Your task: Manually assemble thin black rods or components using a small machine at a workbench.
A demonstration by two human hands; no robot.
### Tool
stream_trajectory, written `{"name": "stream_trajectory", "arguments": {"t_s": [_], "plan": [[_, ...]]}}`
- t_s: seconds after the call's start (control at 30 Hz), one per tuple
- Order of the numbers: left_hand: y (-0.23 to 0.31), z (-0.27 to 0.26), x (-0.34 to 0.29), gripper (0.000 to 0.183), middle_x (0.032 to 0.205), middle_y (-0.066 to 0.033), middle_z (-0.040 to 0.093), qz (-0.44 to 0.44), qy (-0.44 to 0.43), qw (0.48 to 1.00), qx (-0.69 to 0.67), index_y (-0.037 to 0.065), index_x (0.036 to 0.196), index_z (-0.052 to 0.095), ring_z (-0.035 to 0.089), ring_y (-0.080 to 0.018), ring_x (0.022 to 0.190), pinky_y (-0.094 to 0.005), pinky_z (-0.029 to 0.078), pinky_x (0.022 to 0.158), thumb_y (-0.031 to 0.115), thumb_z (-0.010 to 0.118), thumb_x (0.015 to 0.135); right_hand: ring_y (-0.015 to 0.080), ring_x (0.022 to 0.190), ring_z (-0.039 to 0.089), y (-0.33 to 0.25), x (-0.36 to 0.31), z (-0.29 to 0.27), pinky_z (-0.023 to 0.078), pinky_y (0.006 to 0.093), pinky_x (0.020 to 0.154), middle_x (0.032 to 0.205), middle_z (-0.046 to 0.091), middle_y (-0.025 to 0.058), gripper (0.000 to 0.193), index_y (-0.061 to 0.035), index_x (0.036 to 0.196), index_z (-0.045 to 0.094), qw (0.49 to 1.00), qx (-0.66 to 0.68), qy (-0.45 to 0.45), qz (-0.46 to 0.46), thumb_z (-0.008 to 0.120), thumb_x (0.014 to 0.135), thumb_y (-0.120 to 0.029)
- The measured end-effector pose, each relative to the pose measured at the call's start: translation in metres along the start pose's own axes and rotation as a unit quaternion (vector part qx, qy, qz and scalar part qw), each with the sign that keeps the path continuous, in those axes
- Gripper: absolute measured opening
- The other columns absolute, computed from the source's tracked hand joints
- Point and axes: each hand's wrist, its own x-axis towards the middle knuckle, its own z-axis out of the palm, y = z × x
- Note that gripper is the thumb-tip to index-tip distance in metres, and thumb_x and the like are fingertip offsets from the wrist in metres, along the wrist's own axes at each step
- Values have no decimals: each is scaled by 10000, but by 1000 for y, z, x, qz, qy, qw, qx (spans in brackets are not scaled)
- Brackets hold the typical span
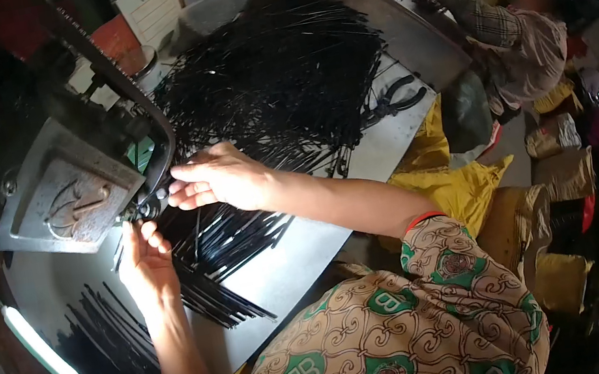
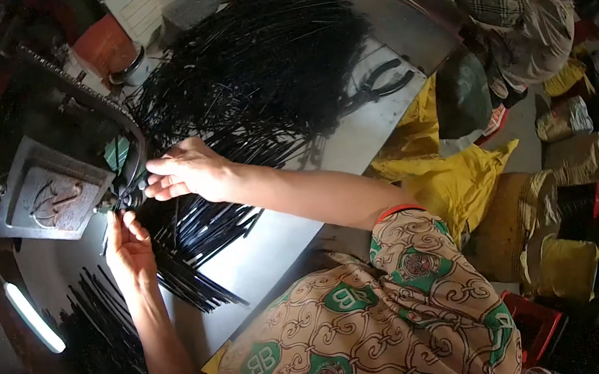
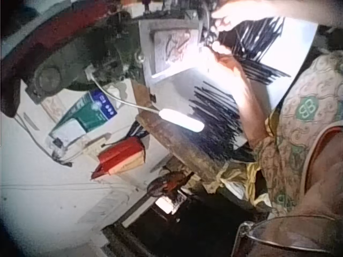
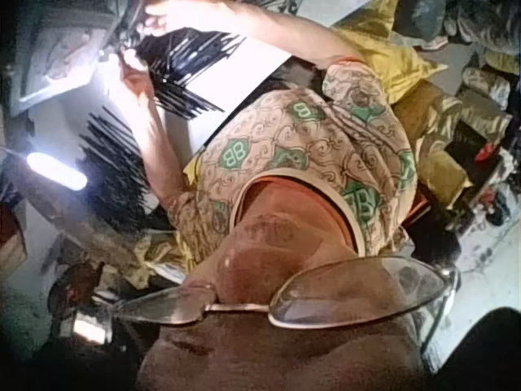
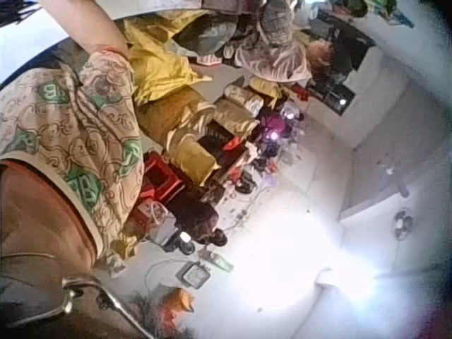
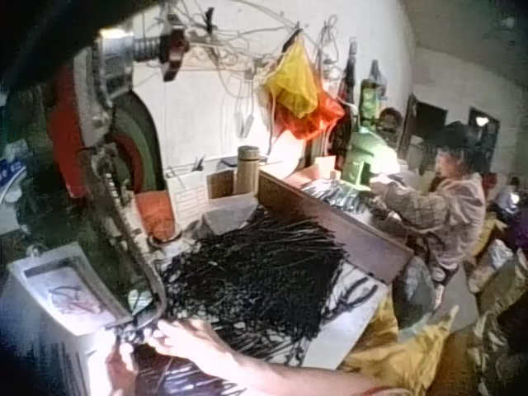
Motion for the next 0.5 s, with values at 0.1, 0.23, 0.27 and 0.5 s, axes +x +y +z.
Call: {"name": "stream_trajectory", "arguments": {"t_s": [0.1,0.23,0.27,0.5], "plan": [[7,-5,2,192,669,-64,580,-41,-42,998,10,27,830,544,510,-110,543,-209,399,487,215,572,801,228,716,621,-32,-21,-16,531,267,605,883,568,198,315,143,982,479,982,-186,-8,9,568,792,-92],[18,-10,1,161,731,-58,585,-93,-86,989,77,43,812,547,546,-125,624,-227,446,539,200,577,793,146,631,581,-80,-39,-56,475,245,549,836,595,117,252,25,939,581,837,-538,58,-87,625,714,-79],[17,-9,-1,148,759,-70,583,-84,-70,992,65,41,809,545,549,-140,665,-236,452,573,183,577,787,182,716,585,-95,-48,-64,466,277,637,852,587,106,237,-20,912,605,728,-664,69,-154,627,683,-75],[14,-12,-7,186,908,-121,581,-62,-131,989,39,36,870,536,537,-144,715,-201,410,512,132,592,721,242,773,565,-98,-48,-92,455,337,681,901,547,52,100,-72,818,604,478,-858,75,-174,578,723,-90]]}}
